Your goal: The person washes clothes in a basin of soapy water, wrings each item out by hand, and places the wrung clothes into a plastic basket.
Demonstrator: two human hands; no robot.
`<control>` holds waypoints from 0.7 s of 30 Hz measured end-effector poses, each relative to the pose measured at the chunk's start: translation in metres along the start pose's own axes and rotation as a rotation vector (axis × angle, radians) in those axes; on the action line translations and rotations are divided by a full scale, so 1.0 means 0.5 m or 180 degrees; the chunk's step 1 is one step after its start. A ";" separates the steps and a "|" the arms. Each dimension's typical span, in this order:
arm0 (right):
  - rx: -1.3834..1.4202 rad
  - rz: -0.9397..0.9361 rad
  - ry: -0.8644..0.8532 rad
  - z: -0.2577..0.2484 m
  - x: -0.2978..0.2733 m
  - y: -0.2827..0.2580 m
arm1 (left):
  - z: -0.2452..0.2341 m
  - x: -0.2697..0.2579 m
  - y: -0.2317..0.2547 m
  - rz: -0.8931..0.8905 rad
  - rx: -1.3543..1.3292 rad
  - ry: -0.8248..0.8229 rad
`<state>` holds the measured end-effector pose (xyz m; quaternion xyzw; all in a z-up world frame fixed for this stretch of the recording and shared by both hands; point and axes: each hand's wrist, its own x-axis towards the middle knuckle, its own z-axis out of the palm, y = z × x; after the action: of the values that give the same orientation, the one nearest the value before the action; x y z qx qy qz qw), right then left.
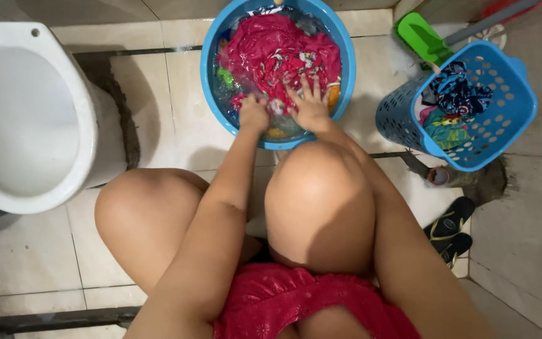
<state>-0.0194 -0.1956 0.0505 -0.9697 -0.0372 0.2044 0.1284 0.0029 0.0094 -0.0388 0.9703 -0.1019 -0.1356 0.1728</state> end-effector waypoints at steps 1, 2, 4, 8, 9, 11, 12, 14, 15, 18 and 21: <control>-0.0018 -0.0066 -0.0102 0.011 -0.007 0.005 | 0.009 -0.011 0.004 0.0080 0.0053 -0.0009; -0.0042 -0.0128 -0.0186 0.019 -0.005 0.012 | 0.011 -0.015 0.011 0.0172 0.0105 -0.0003; -0.0431 -0.0172 -0.0370 0.036 0.002 0.017 | 0.004 -0.019 0.029 0.0237 0.0207 -0.0083; -0.0562 -0.0023 -0.0853 0.021 0.012 0.025 | -0.049 0.006 0.065 -0.0179 -0.0539 -0.0786; -0.0321 0.0058 -0.0714 0.007 0.020 0.025 | -0.070 0.026 0.077 -0.0336 -0.0964 -0.1028; 0.0157 0.0221 -0.0443 -0.021 0.031 0.031 | -0.115 0.048 0.120 0.0094 -0.1486 -0.0684; 0.0480 -0.0269 0.0256 -0.026 0.029 0.039 | -0.144 0.058 0.143 0.0416 -0.2204 -0.0811; 0.1126 -0.1249 0.1653 -0.028 0.037 0.078 | -0.207 0.059 0.184 0.0813 -0.3074 -0.1200; 0.1790 -0.1224 0.1466 -0.015 0.049 0.095 | -0.241 0.056 0.198 0.0881 -0.3226 -0.1476; 0.3240 -0.0723 0.1190 0.004 0.114 0.155 | -0.321 0.051 0.194 0.1087 -0.3019 -0.1437; 0.3114 0.0360 0.1535 0.025 0.112 0.190 | -0.349 0.060 0.101 -0.0198 -0.1716 -0.0414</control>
<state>0.0285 -0.2772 -0.0073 -0.8167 0.1449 -0.0236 0.5581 0.0756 0.0092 0.1302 0.8812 -0.0432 -0.2251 0.4135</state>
